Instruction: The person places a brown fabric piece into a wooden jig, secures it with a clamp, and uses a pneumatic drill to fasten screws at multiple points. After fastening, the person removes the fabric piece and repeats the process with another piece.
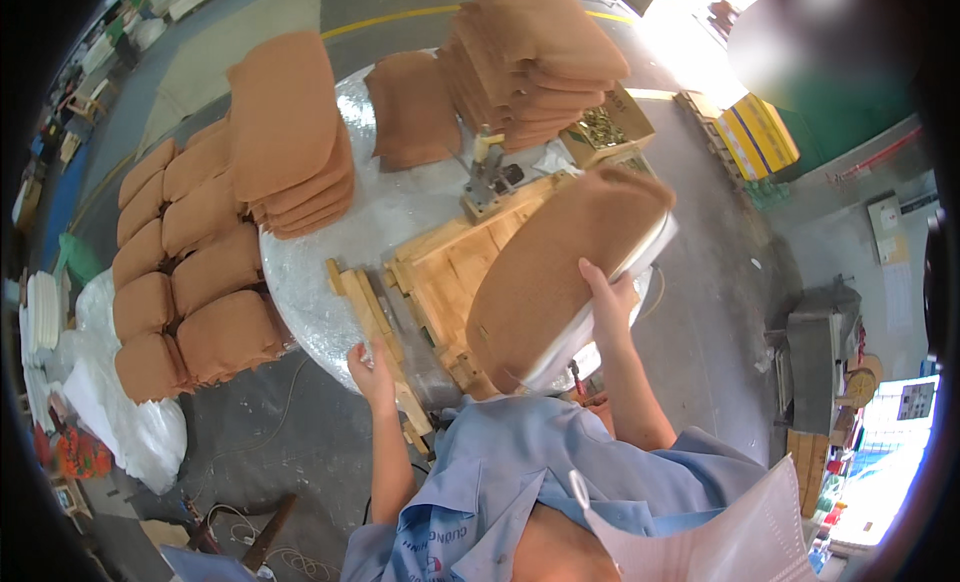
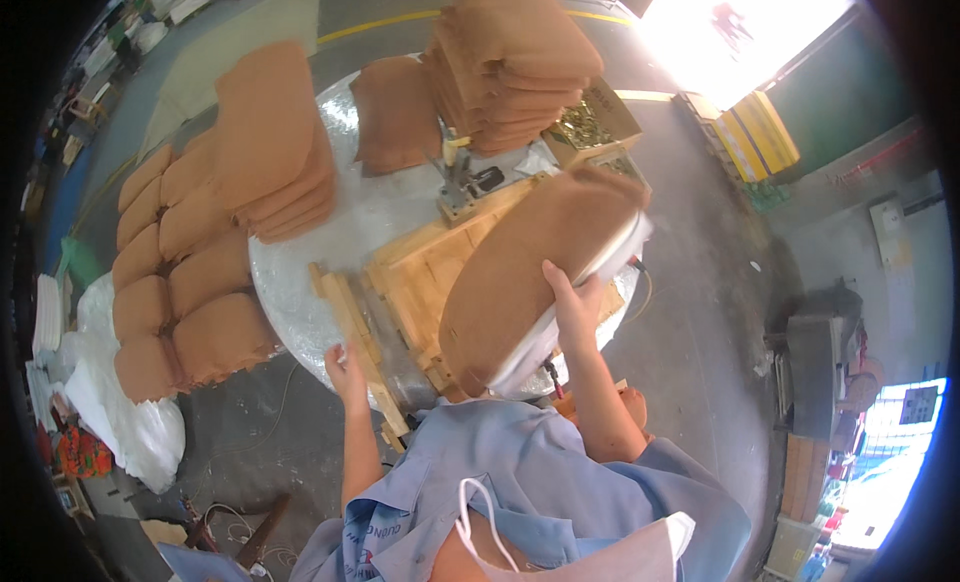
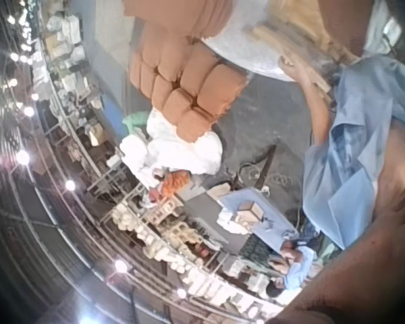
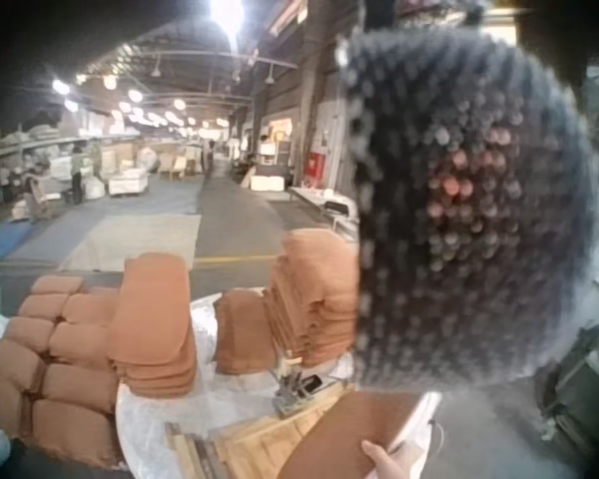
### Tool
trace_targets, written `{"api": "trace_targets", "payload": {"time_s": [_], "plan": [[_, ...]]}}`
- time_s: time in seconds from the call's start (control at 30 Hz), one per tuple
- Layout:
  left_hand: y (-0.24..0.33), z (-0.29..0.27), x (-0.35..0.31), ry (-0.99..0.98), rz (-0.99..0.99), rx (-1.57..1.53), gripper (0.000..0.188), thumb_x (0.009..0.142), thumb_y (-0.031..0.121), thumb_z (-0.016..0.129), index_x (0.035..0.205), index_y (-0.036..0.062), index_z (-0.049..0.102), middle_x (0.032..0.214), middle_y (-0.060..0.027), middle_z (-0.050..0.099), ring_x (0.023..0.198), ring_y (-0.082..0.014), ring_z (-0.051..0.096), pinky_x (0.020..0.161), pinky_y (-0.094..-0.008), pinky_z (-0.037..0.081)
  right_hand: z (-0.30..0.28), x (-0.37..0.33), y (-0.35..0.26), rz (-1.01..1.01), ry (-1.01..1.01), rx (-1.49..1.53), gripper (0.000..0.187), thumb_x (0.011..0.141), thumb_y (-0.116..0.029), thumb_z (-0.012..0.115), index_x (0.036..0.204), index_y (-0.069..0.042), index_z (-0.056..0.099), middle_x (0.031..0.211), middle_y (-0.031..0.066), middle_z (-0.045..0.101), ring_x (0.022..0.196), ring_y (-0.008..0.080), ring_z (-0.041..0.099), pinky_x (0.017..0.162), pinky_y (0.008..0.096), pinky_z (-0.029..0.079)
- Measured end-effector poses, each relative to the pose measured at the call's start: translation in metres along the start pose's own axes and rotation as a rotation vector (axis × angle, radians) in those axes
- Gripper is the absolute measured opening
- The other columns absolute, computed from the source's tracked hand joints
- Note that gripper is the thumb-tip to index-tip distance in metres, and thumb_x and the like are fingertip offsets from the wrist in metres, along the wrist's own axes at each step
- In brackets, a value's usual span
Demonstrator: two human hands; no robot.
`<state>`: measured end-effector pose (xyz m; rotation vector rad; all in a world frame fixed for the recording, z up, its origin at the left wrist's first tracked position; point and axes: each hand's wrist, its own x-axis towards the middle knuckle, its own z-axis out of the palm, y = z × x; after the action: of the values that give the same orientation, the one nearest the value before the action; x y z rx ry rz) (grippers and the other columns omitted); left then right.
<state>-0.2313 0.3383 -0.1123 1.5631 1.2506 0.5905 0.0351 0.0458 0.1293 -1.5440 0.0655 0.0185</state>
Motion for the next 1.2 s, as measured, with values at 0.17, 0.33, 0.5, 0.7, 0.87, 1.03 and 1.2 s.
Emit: {"api": "trace_targets", "payload": {"time_s": [0.17,0.33,0.5,0.7,0.87,1.03,1.2], "plan": [[0.224,0.048,-0.049,-0.469,0.019,-0.864,0.064,0.110,0.053,0.062,0.153,0.0060,0.056,0.153,-0.0188,0.057,0.143,-0.0300,0.052,0.119,-0.0423,0.042,0.015,-0.036,-0.159,-0.140,-0.445,-0.248,0.062,0.091,-0.022,0.088,0.136,0.010,0.060,0.118,0.0177,0.077,0.112,0.0200,0.075,0.084,0.0344,0.062],[0.215,0.087,-0.032,-0.621,-0.189,-0.953,0.068,0.109,0.055,0.061,0.156,0.0070,0.053,0.155,-0.0206,0.055,0.143,-0.0338,0.052,0.119,-0.0460,0.042,0.006,-0.084,-0.186,-0.789,-0.838,-0.054,0.069,0.086,-0.024,0.094,0.143,-0.003,0.061,0.141,0.0206,0.068,0.129,0.0304,0.070,0.106,0.0451,0.056],[0.219,0.062,-0.021,-0.663,-0.122,-0.864,0.071,0.109,0.057,0.061,0.158,0.0068,0.050,0.156,-0.0217,0.054,0.143,-0.0362,0.052,0.119,-0.0482,0.041,-0.018,-0.075,-0.065,-0.153,-0.536,-0.308,0.092,0.091,-0.034,0.090,0.162,0.000,0.043,0.161,0.0211,0.053,0.149,0.0362,0.052,0.121,0.0498,0.044],[0.224,0.039,0.002,-0.713,-0.035,-0.750,0.074,0.109,0.058,0.060,0.160,0.0065,0.047,0.157,-0.0231,0.052,0.143,-0.0390,0.051,0.120,-0.0508,0.041,-0.034,-0.131,0.067,1.040,-0.786,0.439,0.095,0.094,-0.044,0.086,0.167,-0.007,0.039,0.167,0.0160,0.047,0.152,0.0328,0.049,0.125,0.0512,0.041],[0.246,0.023,0.038,-0.702,0.139,-0.619,0.077,0.108,0.060,0.059,0.162,0.0062,0.045,0.158,-0.0243,0.051,0.143,-0.0413,0.051,0.120,-0.0530,0.040,0.024,-0.093,0.062,1.045,-0.846,0.865,0.087,0.098,-0.045,0.082,0.166,-0.008,0.042,0.167,0.0148,0.050,0.150,0.0332,0.052,0.126,0.0539,0.041],[0.253,0.040,0.081,-0.309,0.572,-0.109,0.080,0.108,0.061,0.059,0.164,0.0060,0.042,0.159,-0.0255,0.050,0.143,-0.0436,0.050,0.120,-0.0552,0.040,0.127,-0.008,-0.005,0.544,-0.691,0.875,0.072,0.107,-0.044,0.070,0.163,-0.008,0.044,0.164,0.0111,0.054,0.149,0.0314,0.053,0.124,0.0525,0.042],[0.089,0.060,0.056,0.192,0.136,0.702,0.093,0.106,0.058,0.060,0.170,-0.0012,0.027,0.173,-0.0271,0.033,0.160,-0.0475,0.031,0.125,-0.0745,0.024,0.248,0.105,-0.042,0.349,-0.569,0.831,0.058,0.111,-0.035,0.067,0.158,-0.010,0.047,0.157,0.0083,0.058,0.148,0.0280,0.052,0.123,0.0521,0.043]]}}
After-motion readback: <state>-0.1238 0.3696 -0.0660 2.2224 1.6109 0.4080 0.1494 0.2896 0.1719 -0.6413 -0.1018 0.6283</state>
